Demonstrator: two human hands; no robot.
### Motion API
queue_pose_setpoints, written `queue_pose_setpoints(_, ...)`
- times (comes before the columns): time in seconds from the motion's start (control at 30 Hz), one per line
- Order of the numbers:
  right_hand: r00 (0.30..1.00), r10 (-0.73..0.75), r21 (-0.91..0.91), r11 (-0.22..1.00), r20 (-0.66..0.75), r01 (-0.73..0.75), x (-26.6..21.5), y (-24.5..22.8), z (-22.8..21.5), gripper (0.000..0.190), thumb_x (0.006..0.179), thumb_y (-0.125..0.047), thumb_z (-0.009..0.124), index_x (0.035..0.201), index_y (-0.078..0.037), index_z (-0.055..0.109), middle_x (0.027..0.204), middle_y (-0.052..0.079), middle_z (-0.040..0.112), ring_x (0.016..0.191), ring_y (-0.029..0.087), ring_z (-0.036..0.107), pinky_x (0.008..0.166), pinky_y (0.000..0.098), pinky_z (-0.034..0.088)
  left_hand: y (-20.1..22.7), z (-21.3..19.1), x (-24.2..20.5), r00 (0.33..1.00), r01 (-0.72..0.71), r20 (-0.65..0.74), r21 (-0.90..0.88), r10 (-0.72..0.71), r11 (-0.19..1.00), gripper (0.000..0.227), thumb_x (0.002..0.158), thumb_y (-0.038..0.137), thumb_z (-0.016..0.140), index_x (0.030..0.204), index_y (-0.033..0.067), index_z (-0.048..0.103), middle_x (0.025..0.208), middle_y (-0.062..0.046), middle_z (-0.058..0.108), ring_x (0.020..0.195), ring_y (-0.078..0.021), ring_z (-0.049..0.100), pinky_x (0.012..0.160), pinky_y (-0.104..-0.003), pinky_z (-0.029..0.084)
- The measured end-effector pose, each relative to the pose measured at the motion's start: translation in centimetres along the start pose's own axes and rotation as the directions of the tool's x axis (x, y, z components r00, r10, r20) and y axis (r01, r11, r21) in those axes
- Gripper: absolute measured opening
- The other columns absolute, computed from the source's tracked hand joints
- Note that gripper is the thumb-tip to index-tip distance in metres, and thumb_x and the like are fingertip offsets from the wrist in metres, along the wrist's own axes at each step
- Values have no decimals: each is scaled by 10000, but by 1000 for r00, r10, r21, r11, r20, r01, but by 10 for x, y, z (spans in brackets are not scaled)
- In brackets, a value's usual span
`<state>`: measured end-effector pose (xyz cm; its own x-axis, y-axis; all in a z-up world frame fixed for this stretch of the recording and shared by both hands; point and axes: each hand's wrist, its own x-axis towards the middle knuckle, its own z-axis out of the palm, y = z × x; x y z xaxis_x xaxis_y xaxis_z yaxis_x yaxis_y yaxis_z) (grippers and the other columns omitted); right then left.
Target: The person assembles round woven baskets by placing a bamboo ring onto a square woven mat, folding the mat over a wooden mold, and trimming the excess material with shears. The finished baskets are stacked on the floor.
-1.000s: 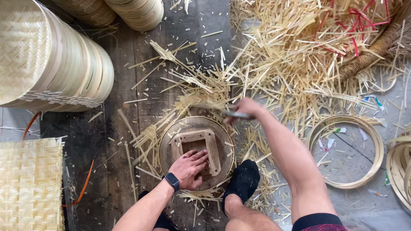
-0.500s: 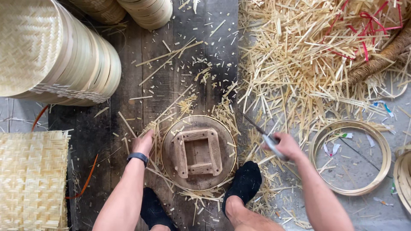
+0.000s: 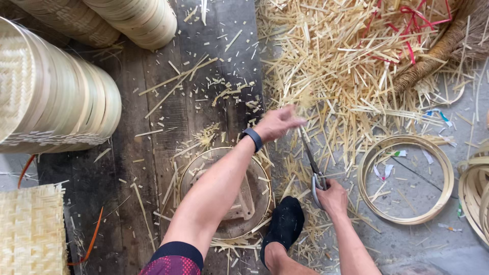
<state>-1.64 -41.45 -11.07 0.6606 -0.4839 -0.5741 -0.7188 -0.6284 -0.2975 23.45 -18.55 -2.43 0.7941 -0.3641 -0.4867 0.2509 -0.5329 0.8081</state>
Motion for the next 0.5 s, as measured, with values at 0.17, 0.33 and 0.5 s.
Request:
queue_pose_setpoints(0.17,863,-404,-154,915,-303,374,-7,-6,-1,615,700,-358,872,1169,4,707,1093,234,696,1015,409,670,859,471,544,-15,-34,-27,989,-113,-92,55,118,992,478,885,436,686,1281,171,712,1270,-87,728,1132,-216,710,995,-356,556)
queue_pose_setpoints(0.33,964,-235,298,935,121,191,-31,-67,3,428,878,-304,730,1223,-51,711,1107,136,738,969,228,733,825,361,615,-75,-93,-79,957,178,101,535,-271,826,359,941,474,677,1162,217,794,1149,-96,762,1046,-266,706,973,-389,522)
queue_pose_setpoints(0.5,881,-333,355,911,335,210,-61,-123,38,361,865,-280,775,1101,-10,740,928,131,789,845,204,750,793,336,584,-110,-84,-76,954,173,145,455,-264,874,328,825,404,785,1089,213,813,1063,-77,797,965,-230,751,904,-359,566)
